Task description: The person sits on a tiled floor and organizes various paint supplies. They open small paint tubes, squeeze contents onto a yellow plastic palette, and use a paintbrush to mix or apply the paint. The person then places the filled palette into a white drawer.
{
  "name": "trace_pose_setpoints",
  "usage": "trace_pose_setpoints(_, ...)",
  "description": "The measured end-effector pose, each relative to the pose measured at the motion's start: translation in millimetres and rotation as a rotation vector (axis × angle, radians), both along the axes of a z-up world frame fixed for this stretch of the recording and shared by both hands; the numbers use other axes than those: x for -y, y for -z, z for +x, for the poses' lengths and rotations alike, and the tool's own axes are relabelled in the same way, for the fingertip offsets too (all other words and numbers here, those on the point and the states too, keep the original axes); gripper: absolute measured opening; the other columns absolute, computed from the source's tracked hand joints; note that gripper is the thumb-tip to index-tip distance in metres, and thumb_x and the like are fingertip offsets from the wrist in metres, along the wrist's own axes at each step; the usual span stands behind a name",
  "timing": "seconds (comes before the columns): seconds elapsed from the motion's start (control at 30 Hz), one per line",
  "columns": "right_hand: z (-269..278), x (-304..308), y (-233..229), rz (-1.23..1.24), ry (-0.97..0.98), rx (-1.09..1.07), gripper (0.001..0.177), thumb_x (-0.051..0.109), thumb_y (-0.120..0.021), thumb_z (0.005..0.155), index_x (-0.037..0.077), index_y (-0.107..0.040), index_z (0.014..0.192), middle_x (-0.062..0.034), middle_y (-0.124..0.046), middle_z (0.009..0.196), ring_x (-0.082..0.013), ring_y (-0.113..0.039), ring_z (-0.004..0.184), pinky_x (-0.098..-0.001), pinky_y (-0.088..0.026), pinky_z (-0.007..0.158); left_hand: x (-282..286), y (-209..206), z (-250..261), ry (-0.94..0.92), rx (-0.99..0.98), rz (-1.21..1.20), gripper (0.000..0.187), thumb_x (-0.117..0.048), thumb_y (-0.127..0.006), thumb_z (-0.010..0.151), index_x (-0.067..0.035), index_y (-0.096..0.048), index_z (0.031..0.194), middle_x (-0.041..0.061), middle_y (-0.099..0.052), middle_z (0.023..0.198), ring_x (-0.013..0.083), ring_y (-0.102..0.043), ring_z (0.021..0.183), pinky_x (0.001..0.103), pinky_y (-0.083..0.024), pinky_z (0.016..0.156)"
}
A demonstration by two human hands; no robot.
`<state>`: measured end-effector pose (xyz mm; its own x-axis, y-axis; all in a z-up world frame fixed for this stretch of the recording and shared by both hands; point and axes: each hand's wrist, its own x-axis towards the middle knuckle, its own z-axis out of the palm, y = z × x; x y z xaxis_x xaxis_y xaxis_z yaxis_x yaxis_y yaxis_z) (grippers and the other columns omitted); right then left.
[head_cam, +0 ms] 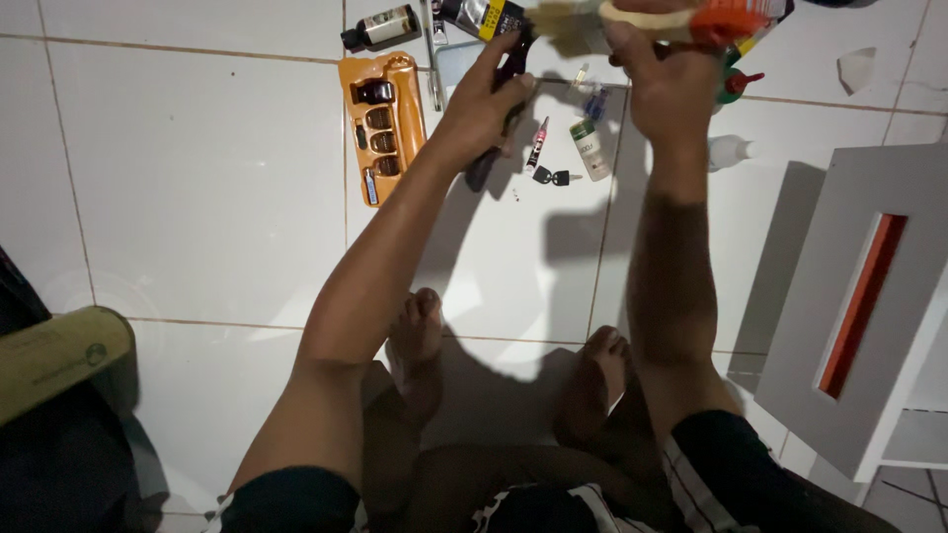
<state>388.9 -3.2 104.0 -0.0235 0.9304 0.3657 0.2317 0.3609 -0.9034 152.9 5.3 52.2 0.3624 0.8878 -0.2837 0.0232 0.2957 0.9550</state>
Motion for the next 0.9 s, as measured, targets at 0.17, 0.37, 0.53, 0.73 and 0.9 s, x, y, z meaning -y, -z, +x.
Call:
trace_pose_setpoints(0.17,20.3,-5.2,9.1,-0.269,0.127,-0.096,0.023,0.019,-0.079,0.109,0.001,-0.074,0.122,-0.0138,-0.078,0.107,-0.0179,-0.076,0.084,-0.0270,-0.060,0.072,-0.2,-0.7,-4.6,0.003,-0.064,0.001,0.061,-0.024,-0.065,0.102,-0.015,-0.037,0.156,0.004,-0.063,0.082,0.0131,-0.059,0.058,0.031,-0.048,0.048)
trace_pose_setpoints(0.37,11.9,-13.0,21.3,0.073,0.069,0.256,0.029,0.011,-0.079,0.106,-0.006,-0.065,0.124,-0.0186,-0.072,0.117,-0.0250,-0.074,0.106,-0.0353,-0.060,0.089,-0.4,-1.4,-7.2,-0.015,-0.038,-0.051,0.060,-0.023,-0.064,0.104,-0.015,-0.037,0.157,0.002,-0.059,0.078,0.0118,-0.055,0.055,0.031,-0.046,0.047)
trace_pose_setpoints(0.53,11.1,-5.3,26.4,-0.223,0.043,-0.212,0.026,0.013,-0.081,0.107,-0.004,-0.070,0.123,-0.0141,-0.074,0.104,-0.0211,-0.074,0.090,-0.0313,-0.063,0.082,-0.5,11.6,-9.4,-0.008,-0.023,-0.016,0.060,-0.022,-0.064,0.108,-0.012,-0.036,0.160,0.004,-0.063,0.081,0.0108,-0.058,0.059,0.029,-0.046,0.051)
trace_pose_setpoints(0.73,9.9,-8.8,42.4,-0.152,0.083,-0.085,0.029,0.011,-0.077,0.107,-0.006,-0.064,0.126,-0.0139,-0.074,0.114,-0.0219,-0.077,0.102,-0.0336,-0.066,0.090,-2.1,3.7,-14.4,0.008,0.292,-0.193,0.052,-0.019,-0.056,0.107,-0.007,-0.039,0.155,0.012,-0.058,0.074,0.0197,-0.053,0.045,0.035,-0.044,0.043)
trace_pose_setpoints(0.9,12.5,-7.9,43.8,-0.211,0.083,-0.230,0.028,0.016,-0.075,0.105,-0.006,-0.068,0.121,-0.0125,-0.075,0.106,-0.0208,-0.077,0.093,-0.0339,-0.067,0.086,-4.0,6.6,-15.1,-0.045,0.235,-0.220,0.058,-0.021,-0.060,0.101,-0.011,-0.036,0.154,0.009,-0.061,0.081,0.0196,-0.054,0.044,0.036,-0.048,0.043)
